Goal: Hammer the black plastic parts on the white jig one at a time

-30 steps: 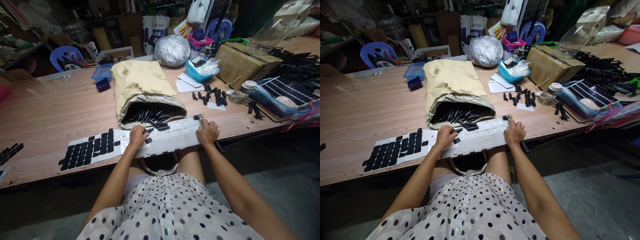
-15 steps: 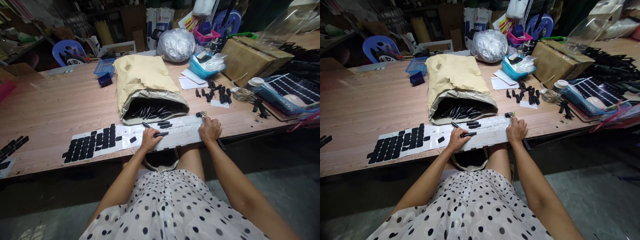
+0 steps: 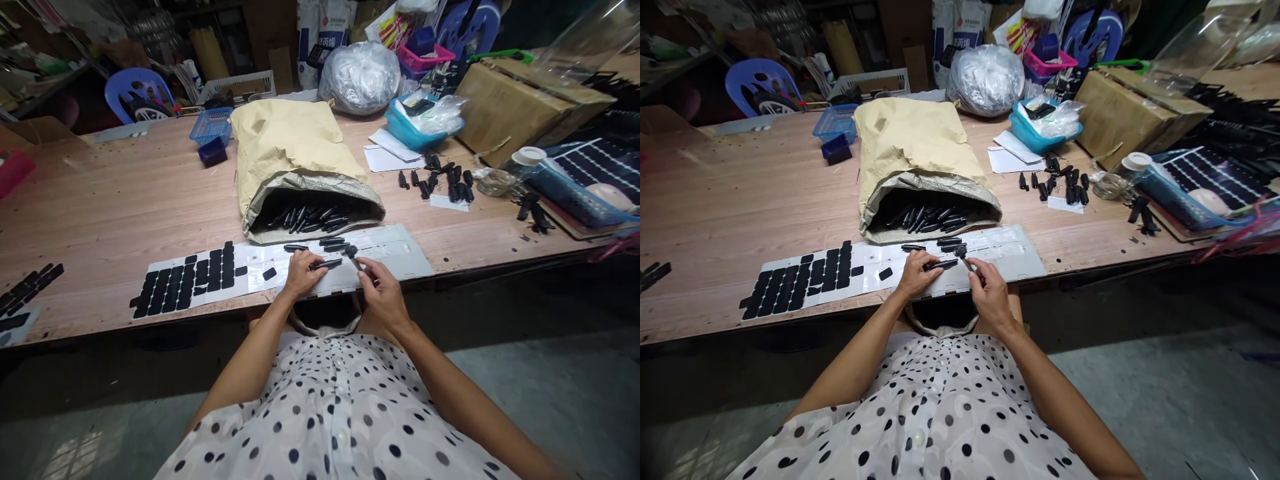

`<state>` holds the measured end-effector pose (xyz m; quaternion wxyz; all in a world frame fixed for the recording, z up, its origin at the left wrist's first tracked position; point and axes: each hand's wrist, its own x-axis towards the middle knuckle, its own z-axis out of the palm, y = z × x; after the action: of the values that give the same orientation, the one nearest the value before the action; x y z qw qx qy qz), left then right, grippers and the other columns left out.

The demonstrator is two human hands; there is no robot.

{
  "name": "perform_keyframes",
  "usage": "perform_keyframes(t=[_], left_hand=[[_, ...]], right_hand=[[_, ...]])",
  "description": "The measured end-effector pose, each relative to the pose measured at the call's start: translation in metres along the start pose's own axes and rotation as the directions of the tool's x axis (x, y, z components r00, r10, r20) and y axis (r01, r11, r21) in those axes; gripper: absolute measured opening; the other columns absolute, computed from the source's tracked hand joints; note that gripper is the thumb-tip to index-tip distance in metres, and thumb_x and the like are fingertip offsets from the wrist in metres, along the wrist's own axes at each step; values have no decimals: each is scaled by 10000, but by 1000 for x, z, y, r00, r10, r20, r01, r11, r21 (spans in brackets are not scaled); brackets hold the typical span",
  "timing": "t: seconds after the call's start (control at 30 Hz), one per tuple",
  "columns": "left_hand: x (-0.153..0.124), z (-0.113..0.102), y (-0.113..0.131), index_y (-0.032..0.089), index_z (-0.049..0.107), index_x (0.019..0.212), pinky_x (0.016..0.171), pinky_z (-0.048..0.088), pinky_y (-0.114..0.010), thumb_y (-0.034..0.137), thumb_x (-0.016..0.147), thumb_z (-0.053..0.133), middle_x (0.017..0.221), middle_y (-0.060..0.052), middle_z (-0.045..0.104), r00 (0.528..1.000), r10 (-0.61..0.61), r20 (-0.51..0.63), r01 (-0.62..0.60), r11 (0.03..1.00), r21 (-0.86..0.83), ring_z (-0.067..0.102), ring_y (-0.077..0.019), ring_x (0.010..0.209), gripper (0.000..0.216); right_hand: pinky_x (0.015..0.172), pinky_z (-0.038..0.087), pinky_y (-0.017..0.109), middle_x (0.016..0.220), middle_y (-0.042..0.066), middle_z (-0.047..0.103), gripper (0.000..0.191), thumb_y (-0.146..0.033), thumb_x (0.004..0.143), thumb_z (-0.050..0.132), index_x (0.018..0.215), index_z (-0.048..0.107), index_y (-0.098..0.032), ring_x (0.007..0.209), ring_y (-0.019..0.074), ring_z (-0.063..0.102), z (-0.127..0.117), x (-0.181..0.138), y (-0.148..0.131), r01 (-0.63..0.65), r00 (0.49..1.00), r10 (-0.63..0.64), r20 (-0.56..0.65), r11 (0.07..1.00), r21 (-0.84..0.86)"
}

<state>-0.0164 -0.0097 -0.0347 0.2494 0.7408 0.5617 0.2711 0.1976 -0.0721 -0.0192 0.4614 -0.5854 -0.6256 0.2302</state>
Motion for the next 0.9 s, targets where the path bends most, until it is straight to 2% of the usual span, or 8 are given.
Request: perform_keyframes(t=[0.17,0.3,0.47,0.63,0.8,0.9], left_hand=[[0,1,0,272,813,986,939,476,-419,254,831,780,920,-32,724,1000,-15,17,15,1000,8,565,-250,968,160],[1,-1,2,292,816,999,937,472,-421,268,844,768,921,-28,718,999,-19,39,19,1000,1,557,-250,968,164],[1,-2,4,289,820,953,924,467,-406,271,864,744,894,-27,708,998,-25,54,25,1000,6,552,-238,937,119],[2,0,4,283,824,990,935,472,-417,255,830,767,919,-28,718,999,-27,34,27,1000,0,564,-244,963,172],[2,1,3,279,823,970,947,477,-431,240,818,775,923,-27,733,1000,-23,18,23,1000,1,573,-250,967,164],[1,1,4,279,819,959,956,478,-441,238,816,773,928,-27,735,999,-27,22,27,1000,3,574,-256,973,155]], right_hand=[[855,564,358,996,58,737,342,-271,956,516,1205,751,-259,876,205,663,12,-4,-12,45,995,-42,94,999,-25],[876,555,337,994,61,724,392,-266,1011,450,1275,738,-291,951,211,675,17,-5,-17,118,988,-106,113,987,-110],[732,516,278,859,42,658,395,-241,1001,480,1274,754,-318,841,198,643,21,-7,-18,171,973,-119,196,946,-276],[760,509,277,911,50,666,409,-235,1012,454,1284,750,-309,869,196,649,14,-4,-18,136,988,-107,108,939,-315],[748,514,286,875,42,669,391,-232,993,471,1245,761,-302,830,197,646,11,-7,-17,112,989,-75,129,945,-307],[794,527,301,922,52,682,393,-260,1003,453,1254,754,-297,879,208,651,5,-1,-16,91,994,-70,78,949,-302]])
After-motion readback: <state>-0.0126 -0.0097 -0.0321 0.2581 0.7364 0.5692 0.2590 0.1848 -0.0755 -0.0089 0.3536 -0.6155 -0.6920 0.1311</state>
